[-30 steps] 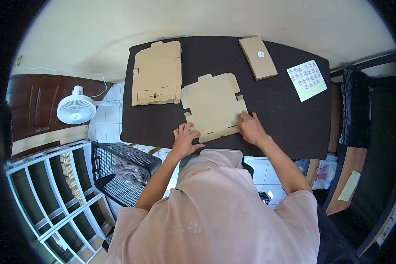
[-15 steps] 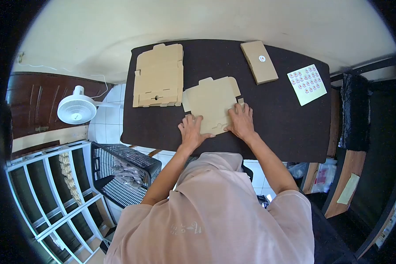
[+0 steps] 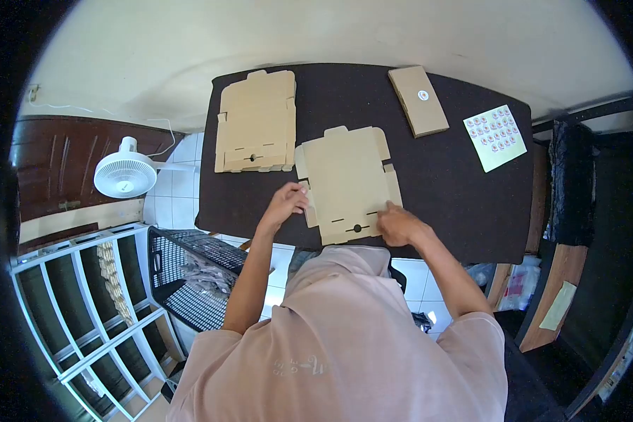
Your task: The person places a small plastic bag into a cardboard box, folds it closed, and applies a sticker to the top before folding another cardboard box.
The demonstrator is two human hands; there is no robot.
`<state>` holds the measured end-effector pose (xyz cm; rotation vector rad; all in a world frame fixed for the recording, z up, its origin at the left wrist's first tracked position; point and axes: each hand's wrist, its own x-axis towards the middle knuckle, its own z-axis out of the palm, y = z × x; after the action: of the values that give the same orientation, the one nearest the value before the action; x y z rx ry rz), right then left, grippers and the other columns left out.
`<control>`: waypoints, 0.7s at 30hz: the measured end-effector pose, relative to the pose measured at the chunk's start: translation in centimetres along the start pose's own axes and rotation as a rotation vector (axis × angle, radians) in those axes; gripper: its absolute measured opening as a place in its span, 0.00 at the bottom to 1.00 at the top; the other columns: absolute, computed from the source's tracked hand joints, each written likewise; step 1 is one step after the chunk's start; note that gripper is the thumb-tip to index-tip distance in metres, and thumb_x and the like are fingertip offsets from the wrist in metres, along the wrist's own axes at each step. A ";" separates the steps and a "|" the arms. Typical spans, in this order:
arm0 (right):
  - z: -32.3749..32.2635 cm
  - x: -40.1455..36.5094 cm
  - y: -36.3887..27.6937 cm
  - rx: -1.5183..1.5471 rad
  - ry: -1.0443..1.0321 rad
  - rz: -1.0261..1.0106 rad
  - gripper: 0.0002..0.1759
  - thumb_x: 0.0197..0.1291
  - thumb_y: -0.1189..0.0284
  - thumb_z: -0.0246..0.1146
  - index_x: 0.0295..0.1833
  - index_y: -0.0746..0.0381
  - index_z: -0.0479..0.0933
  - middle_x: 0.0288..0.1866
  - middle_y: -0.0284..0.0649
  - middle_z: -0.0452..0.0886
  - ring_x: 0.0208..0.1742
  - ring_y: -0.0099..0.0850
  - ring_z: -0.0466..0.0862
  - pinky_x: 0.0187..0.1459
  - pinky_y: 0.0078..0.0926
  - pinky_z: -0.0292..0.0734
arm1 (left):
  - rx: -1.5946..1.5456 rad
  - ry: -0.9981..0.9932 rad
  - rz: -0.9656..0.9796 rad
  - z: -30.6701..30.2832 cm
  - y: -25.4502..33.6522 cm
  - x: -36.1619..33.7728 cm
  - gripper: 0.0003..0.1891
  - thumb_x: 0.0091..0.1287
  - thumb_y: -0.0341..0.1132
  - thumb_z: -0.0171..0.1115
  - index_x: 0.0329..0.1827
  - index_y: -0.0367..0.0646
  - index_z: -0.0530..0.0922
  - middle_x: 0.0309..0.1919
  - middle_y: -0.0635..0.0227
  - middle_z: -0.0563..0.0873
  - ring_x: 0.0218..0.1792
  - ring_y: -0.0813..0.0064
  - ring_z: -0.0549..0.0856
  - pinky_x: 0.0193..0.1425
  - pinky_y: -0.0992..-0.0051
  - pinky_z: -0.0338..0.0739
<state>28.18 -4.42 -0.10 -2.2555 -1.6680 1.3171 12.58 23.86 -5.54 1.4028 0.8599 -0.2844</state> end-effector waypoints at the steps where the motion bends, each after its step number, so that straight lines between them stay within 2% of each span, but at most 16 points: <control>1: 0.2 -0.3 -0.4 0.003 -0.124 0.022 0.16 0.54 0.71 0.64 0.48 0.65 0.85 0.62 0.50 0.77 0.72 0.53 0.68 0.67 0.42 0.70 | -0.041 -0.076 -0.054 0.6 -0.2 0.0 0.24 0.64 0.42 0.69 0.59 0.41 0.73 0.41 0.62 0.83 0.41 0.71 0.84 0.46 0.72 0.79; 2: 0.9 0.5 0.3 0.083 -0.182 0.040 0.19 0.57 0.65 0.65 0.50 0.65 0.84 0.57 0.50 0.82 0.67 0.48 0.75 0.63 0.40 0.74 | -0.082 -0.152 -0.108 1.3 -0.4 -0.1 0.22 0.67 0.39 0.67 0.59 0.38 0.72 0.40 0.62 0.85 0.39 0.71 0.85 0.45 0.73 0.80; 3: 1.0 1.0 0.5 0.085 -0.181 0.042 0.19 0.57 0.65 0.65 0.50 0.65 0.84 0.57 0.50 0.82 0.67 0.48 0.75 0.63 0.40 0.74 | -0.080 -0.155 -0.108 1.8 -0.9 0.2 0.22 0.67 0.39 0.67 0.59 0.38 0.72 0.40 0.62 0.85 0.39 0.71 0.85 0.45 0.73 0.80; 5: 0.9 2.1 1.2 0.274 0.009 0.147 0.19 0.58 0.64 0.64 0.49 0.65 0.84 0.48 0.50 0.86 0.57 0.46 0.82 0.60 0.40 0.76 | -0.142 -0.067 -0.071 2.6 -1.4 1.0 0.25 0.68 0.38 0.66 0.62 0.36 0.67 0.43 0.55 0.85 0.43 0.68 0.86 0.47 0.71 0.82; 6: 4.5 4.3 4.6 0.256 0.311 0.051 0.19 0.60 0.65 0.64 0.52 0.67 0.82 0.40 0.51 0.87 0.41 0.41 0.88 0.50 0.38 0.82 | -0.138 -0.071 -0.068 2.9 -1.0 1.1 0.25 0.68 0.38 0.66 0.62 0.36 0.67 0.43 0.55 0.85 0.43 0.68 0.86 0.47 0.71 0.82; 7: 3.9 4.8 5.0 0.254 0.315 0.052 0.19 0.60 0.65 0.64 0.52 0.67 0.82 0.40 0.51 0.87 0.41 0.41 0.88 0.50 0.38 0.82 | -0.201 0.012 -0.079 3.1 -0.3 1.3 0.27 0.68 0.37 0.66 0.64 0.36 0.64 0.44 0.53 0.84 0.44 0.66 0.87 0.49 0.69 0.82; 8: 2.8 5.5 5.3 0.554 0.491 0.267 0.19 0.60 0.68 0.65 0.54 0.67 0.81 0.39 0.50 0.86 0.37 0.37 0.88 0.43 0.35 0.83 | -0.267 0.097 -0.090 3.1 0.1 1.4 0.29 0.68 0.36 0.66 0.65 0.35 0.60 0.45 0.51 0.84 0.45 0.64 0.87 0.51 0.67 0.83; 9: 1.9 6.1 5.6 0.856 0.658 0.484 0.19 0.60 0.70 0.66 0.55 0.68 0.79 0.39 0.49 0.86 0.33 0.34 0.87 0.37 0.33 0.84 | -0.269 0.100 -0.088 2.8 0.2 2.0 0.29 0.68 0.36 0.66 0.65 0.35 0.60 0.45 0.51 0.84 0.45 0.64 0.87 0.51 0.67 0.83; 10: 1.4 7.0 6.0 0.854 0.657 0.481 0.19 0.60 0.70 0.66 0.55 0.68 0.79 0.39 0.49 0.86 0.33 0.34 0.87 0.37 0.33 0.84 | -0.321 0.084 -0.128 2.5 0.1 2.7 0.30 0.67 0.35 0.66 0.66 0.36 0.58 0.46 0.50 0.83 0.46 0.62 0.87 0.52 0.66 0.83; 12: 0.5 8.5 6.4 1.233 0.967 0.645 0.19 0.56 0.77 0.68 0.54 0.69 0.77 0.34 0.45 0.84 0.28 0.29 0.85 0.27 0.27 0.81 | -0.369 0.069 -0.170 2.4 0.0 2.9 0.31 0.67 0.34 0.66 0.66 0.36 0.57 0.47 0.48 0.83 0.47 0.61 0.87 0.54 0.65 0.83; 13: 0.2 9.0 6.3 1.236 0.969 0.645 0.19 0.56 0.77 0.68 0.54 0.69 0.77 0.34 0.45 0.84 0.28 0.29 0.85 0.27 0.27 0.81 | -0.391 0.140 -0.158 2.9 0.1 2.7 0.33 0.67 0.35 0.67 0.66 0.37 0.56 0.48 0.48 0.83 0.47 0.60 0.87 0.54 0.64 0.83; 15: -0.4 9.9 6.3 0.908 1.030 0.758 0.24 0.54 0.69 0.69 0.56 0.67 0.78 0.37 0.48 0.84 0.46 0.39 0.85 0.41 0.31 0.83 | -0.409 0.205 -0.142 3.5 0.6 2.4 0.34 0.66 0.36 0.67 0.67 0.37 0.55 0.48 0.47 0.83 0.48 0.59 0.87 0.54 0.64 0.83; 18: 0.8 12.4 8.7 0.789 0.937 0.701 0.19 0.55 0.70 0.68 0.53 0.63 0.78 0.40 0.44 0.82 0.42 0.38 0.84 0.45 0.32 0.81 | -0.408 0.223 -0.129 3.8 1.3 1.7 0.35 0.67 0.38 0.68 0.68 0.37 0.54 0.48 0.49 0.83 0.48 0.59 0.86 0.55 0.63 0.82; 19: 1.0 12.4 8.9 0.788 0.935 0.703 0.19 0.55 0.70 0.68 0.53 0.63 0.78 0.40 0.44 0.82 0.42 0.38 0.84 0.45 0.32 0.81 | -0.387 0.170 -0.123 3.5 1.5 1.6 0.36 0.67 0.40 0.67 0.70 0.38 0.55 0.49 0.49 0.83 0.49 0.59 0.86 0.56 0.63 0.81; 21: 1.0 12.4 9.4 1.050 0.895 0.573 0.13 0.60 0.76 0.65 0.50 0.61 0.73 0.40 0.36 0.77 0.29 0.22 0.76 0.26 0.20 0.75 | -0.371 0.119 -0.112 3.0 1.5 1.7 0.37 0.67 0.41 0.67 0.71 0.39 0.55 0.50 0.49 0.83 0.50 0.60 0.86 0.57 0.64 0.80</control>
<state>35.46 1.18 -12.66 -2.0496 0.0150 0.6808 15.80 21.84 -5.78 1.0356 1.0327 -0.1180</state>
